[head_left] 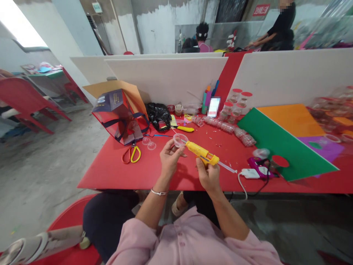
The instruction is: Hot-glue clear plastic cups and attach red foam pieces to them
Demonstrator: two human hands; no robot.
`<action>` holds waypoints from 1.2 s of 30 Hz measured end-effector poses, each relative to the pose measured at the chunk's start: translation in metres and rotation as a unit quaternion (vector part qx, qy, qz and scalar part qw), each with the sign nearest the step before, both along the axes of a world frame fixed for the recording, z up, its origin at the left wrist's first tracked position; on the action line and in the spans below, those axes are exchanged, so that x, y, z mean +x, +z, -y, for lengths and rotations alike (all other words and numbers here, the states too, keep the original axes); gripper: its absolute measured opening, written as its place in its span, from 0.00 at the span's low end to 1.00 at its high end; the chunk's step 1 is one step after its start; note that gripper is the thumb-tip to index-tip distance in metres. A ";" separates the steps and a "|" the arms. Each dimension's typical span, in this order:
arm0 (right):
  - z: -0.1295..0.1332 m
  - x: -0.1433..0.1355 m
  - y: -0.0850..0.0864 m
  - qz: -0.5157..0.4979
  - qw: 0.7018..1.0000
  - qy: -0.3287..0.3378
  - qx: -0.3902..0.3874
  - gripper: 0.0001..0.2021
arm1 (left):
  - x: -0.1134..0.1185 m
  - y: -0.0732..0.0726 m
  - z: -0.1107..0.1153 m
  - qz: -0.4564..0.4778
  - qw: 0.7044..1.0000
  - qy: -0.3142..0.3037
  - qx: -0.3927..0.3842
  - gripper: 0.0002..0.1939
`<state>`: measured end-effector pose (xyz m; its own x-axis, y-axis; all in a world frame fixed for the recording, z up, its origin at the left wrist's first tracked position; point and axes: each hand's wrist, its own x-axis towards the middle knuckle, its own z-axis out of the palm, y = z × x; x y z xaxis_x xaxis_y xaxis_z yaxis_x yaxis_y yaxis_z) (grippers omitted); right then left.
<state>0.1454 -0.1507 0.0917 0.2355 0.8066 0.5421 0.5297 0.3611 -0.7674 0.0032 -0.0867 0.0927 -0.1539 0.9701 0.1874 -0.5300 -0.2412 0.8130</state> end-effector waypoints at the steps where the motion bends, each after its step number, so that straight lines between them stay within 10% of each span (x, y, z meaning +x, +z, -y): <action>1: 0.000 0.000 -0.001 0.000 1.000 0.001 0.000 0.17 | 0.001 0.000 -0.001 0.000 1.000 0.007 -0.003 0.27; 36: -0.003 0.000 0.001 -0.001 1.000 -0.011 -0.004 0.19 | 0.002 0.005 0.010 -0.014 0.999 0.030 0.033 0.23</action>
<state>0.1456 -0.1479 0.0926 0.2544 0.8055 0.5353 0.5357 0.3435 -0.7714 0.0050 -0.0964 0.0977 -0.2044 0.9449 0.2559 -0.4905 -0.3251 0.8085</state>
